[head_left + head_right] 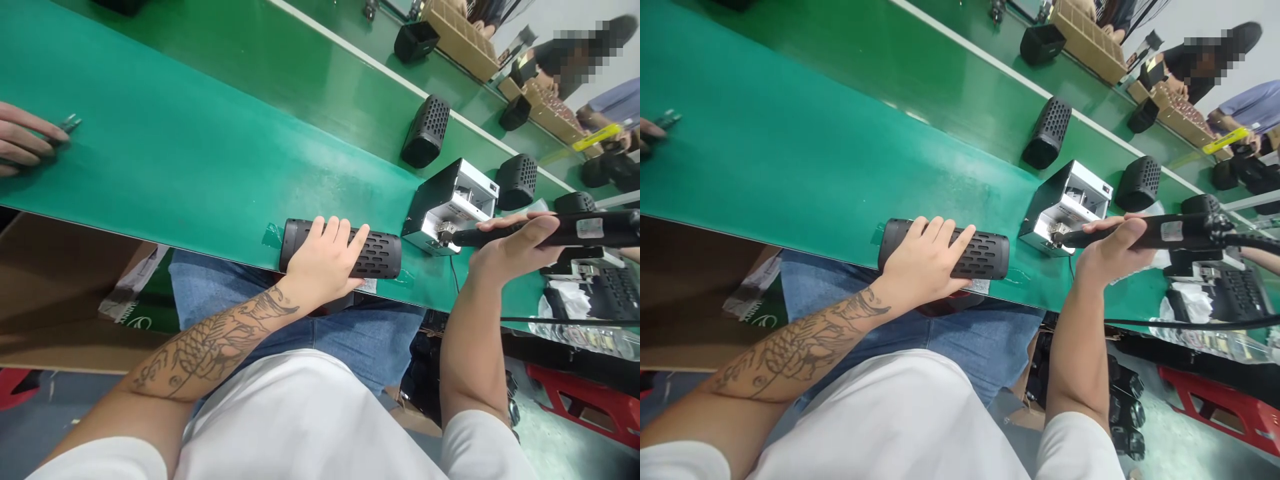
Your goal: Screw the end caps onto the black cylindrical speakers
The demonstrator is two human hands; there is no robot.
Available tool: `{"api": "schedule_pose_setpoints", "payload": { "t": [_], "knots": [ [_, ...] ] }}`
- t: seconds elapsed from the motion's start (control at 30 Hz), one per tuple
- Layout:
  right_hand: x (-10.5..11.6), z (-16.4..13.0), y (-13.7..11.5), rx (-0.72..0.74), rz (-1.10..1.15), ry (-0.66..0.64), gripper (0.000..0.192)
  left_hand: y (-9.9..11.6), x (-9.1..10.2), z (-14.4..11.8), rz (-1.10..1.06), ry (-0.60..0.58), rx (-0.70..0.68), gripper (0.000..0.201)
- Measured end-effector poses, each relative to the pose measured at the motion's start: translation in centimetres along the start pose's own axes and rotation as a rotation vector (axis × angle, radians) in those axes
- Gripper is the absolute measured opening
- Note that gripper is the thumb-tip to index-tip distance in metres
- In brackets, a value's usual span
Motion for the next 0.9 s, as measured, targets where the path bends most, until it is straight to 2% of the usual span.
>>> {"api": "schedule_pose_setpoints", "payload": {
  "t": [0.13, 0.3, 0.37, 0.47, 0.57, 0.67, 0.77, 0.83, 0.9],
  "knots": [
    [0.3, -1.0, -1.2, -0.034, 0.0, -0.017, 0.032, -0.6, 0.8, -0.3, -0.041, -0.061, -0.037, 0.105],
    [1.5, -1.8, -6.1, -0.193, 0.081, -0.04, 0.033, -2.7, 2.5, -0.6, -0.073, -0.149, -0.092, 0.104],
    [1.8, -2.6, -8.8, -0.219, 0.226, -0.19, 0.038, -3.5, 2.7, -0.7, -0.054, -0.153, -0.095, 0.104],
    [1.2, -5.0, -13.2, -0.177, 0.501, -0.537, 0.046, -4.0, 2.4, -0.8, -0.08, -0.143, -0.112, 0.099],
    [-0.4, -7.6, -15.9, -0.167, 0.588, -0.7, 0.045, -4.0, 2.1, -1.0, -0.106, -0.104, -0.111, 0.096],
    [-3.0, -9.2, -16.3, -0.177, 0.65, -0.767, 0.042, -3.8, 2.0, -1.1, -0.115, -0.085, -0.104, 0.094],
    [-5.4, -9.6, -15.7, -0.073, 0.796, -0.813, 0.054, -3.7, 2.0, -1.1, -0.117, -0.09, -0.102, 0.093],
    [-6.3, -9.8, -15.1, -0.022, 0.87, -0.832, 0.064, -3.6, 2.0, -1.0, -0.114, -0.092, -0.099, 0.092],
    [-6.8, -10.0, -14.7, -0.049, 0.888, -0.846, 0.06, -3.7, 2.0, -1.0, -0.111, -0.091, -0.094, 0.091]
  ]
}}
Point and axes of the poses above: each hand's wrist, its own z-axis towards the middle knuckle, its own x-axis out of the back of the hand, y = z × x, the point moved 4 cm from there along z, towards the middle knuckle, and after that the axes turned 14 degrees about -z, right-handed, at the moved point
